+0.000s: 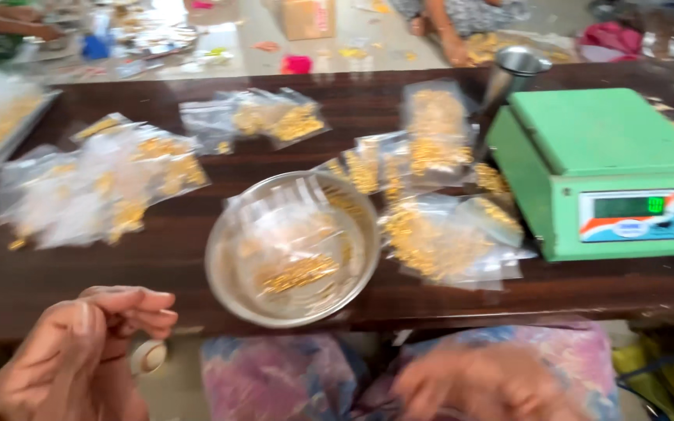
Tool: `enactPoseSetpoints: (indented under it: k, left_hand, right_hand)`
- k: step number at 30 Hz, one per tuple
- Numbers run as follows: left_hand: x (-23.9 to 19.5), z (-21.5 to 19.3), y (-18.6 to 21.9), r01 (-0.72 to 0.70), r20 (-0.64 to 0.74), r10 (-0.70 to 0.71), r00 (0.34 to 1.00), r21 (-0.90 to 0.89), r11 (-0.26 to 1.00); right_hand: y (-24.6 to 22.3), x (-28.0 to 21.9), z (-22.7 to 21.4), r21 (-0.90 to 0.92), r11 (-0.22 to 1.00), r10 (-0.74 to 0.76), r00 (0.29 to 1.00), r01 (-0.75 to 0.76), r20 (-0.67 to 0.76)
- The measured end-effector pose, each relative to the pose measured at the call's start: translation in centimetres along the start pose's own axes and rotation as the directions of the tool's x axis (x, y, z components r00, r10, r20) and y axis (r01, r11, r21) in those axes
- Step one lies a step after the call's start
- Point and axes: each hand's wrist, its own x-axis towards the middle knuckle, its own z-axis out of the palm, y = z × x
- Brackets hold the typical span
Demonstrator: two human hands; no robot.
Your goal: The person weighs small gold-colored jewelry components using a digital scale, then places them into clear plastic bags. They repeat this process for multiple batches, occasionally handing a bag to another person. The workspace includes a metal tray and numerous pre-filled bags.
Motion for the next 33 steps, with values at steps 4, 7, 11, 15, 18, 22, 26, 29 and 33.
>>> enactPoseSetpoints:
  k: [4,7,11,15,18,22,26,29,33]
  left_hand:
    - [3.6,3.0,-3.3,-0.128,0.707,0.158,0.69,-0.096,0.987]
    - [0.9,10.1,-8.5,-0.494,0.996,0.049,0.07,-0.008,0.869]
    - [-6.1,22.3,-8.3,-0.442,0.759,0.005,0.651,0.373,0.816]
    - [-3.8,26.5,-8.8,-0.607,0.673,0.134,0.728,0.54,0.583]
    - [-3.4,27.2,-10.7,-0.603,0.661,0.073,0.747,0.627,0.493]
    - [-3.7,27.3,-11.6,-0.562,0.65,-0.008,0.76,0.663,0.495]
    - [-3.9,28.2,-12.1,-0.547,0.646,-0.073,0.76,0.696,0.465]
    - [-3.8,29.3,-11.3,-0.587,0.665,-0.157,0.73,0.728,0.354]
    - [-3.4,30.2,-10.5,-0.603,0.679,-0.3,0.67,0.734,0.313]
  right_hand:
    - [-5.0,1.9,-4.5,-0.776,0.457,-0.252,0.774,-0.435,-0.581]
    - [-4.0,1.9,-6.3,-0.705,0.51,-0.356,0.625,-0.492,-0.694]
    - [-2.6,1.3,-8.3,-0.626,0.539,-0.323,0.548,-0.563,-0.771]
    - [-2.1,1.3,-9.6,-0.487,0.487,-0.201,0.45,-0.725,-0.87]
    - [-2.5,1.7,-9.9,-0.407,0.52,-0.092,0.424,-0.751,-0.901]
    - [-1.7,1.6,-10.3,-0.453,0.493,-0.107,0.465,-0.743,-0.879]
    - [-1.2,1.2,-10.8,-0.383,0.594,-0.045,0.446,-0.707,-0.894]
    - [-1.1,0.9,-11.0,-0.224,0.726,0.08,0.404,-0.651,-0.911]
    - [-1.5,0.9,-10.6,-0.298,0.695,0.006,0.42,-0.654,-0.908]
